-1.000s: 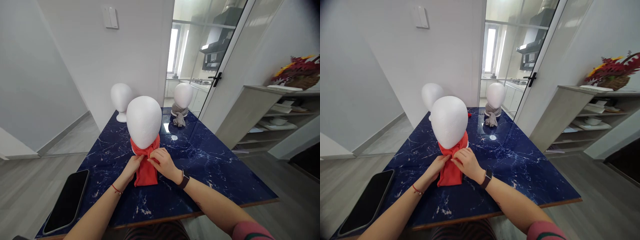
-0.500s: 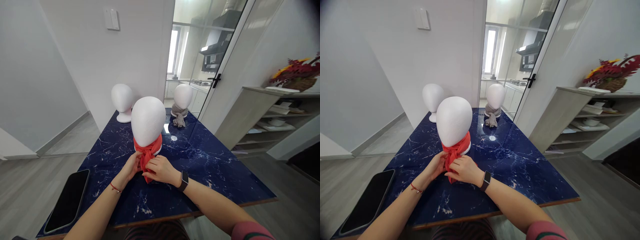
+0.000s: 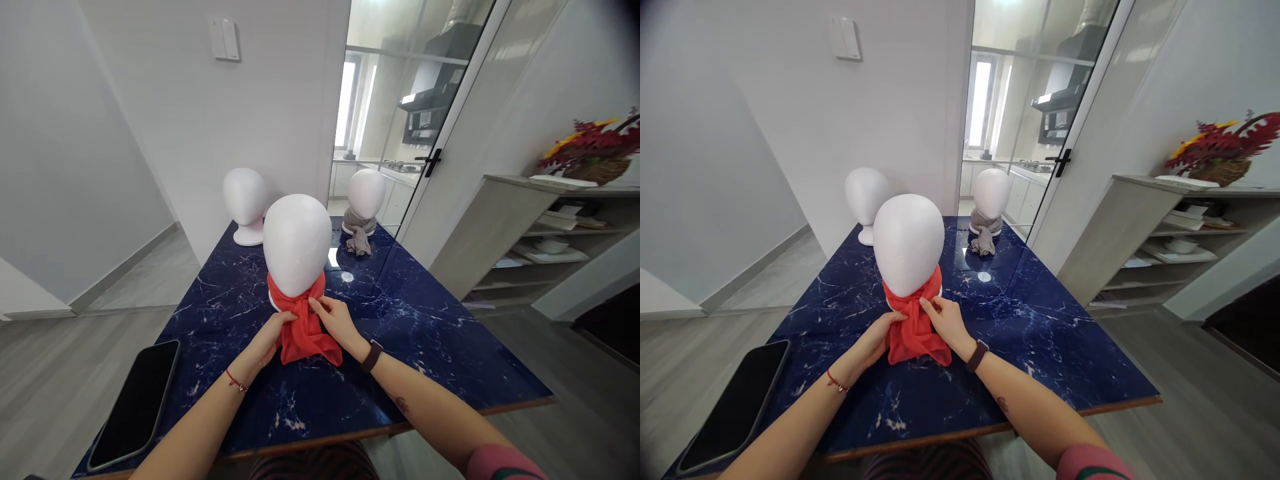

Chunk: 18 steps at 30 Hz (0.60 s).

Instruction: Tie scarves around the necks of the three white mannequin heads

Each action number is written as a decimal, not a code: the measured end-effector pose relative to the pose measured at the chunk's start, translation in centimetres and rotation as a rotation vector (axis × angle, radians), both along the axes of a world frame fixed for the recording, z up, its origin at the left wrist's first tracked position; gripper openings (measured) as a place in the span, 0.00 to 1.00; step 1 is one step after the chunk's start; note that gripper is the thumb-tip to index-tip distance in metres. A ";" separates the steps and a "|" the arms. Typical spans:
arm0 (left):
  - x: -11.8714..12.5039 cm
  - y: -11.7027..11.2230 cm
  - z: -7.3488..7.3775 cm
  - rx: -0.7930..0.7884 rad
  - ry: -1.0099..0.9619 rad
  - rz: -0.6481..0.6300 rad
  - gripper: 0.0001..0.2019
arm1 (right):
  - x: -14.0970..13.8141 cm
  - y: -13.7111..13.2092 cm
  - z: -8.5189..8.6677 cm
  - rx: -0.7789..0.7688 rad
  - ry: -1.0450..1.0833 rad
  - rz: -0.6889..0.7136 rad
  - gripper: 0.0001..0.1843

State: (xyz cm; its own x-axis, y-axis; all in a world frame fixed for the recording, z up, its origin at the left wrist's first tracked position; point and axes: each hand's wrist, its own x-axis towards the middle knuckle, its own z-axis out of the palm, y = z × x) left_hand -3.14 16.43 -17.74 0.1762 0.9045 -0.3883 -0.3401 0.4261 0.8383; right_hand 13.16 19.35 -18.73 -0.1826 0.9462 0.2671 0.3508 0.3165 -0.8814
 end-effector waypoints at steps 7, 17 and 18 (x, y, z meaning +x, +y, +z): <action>0.2 -0.6 0.7 -0.126 -0.270 -0.145 0.12 | -0.3 0.2 -0.7 -0.226 0.111 0.144 0.22; -0.8 -1.2 0.9 -0.151 -0.035 -0.455 0.12 | -0.7 0.1 -0.3 -0.629 0.535 0.166 0.12; -1.1 -1.3 1.2 -0.140 0.014 -0.533 0.09 | -0.6 0.0 -0.3 -0.608 0.524 0.158 0.12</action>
State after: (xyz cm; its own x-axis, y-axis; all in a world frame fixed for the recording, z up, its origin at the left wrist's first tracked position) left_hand -4.21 15.15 -16.50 0.5896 0.6313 -0.5039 -0.0365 0.6440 0.7641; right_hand 12.53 19.38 -19.06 -0.3200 0.9269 -0.1963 -0.1634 -0.2581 -0.9522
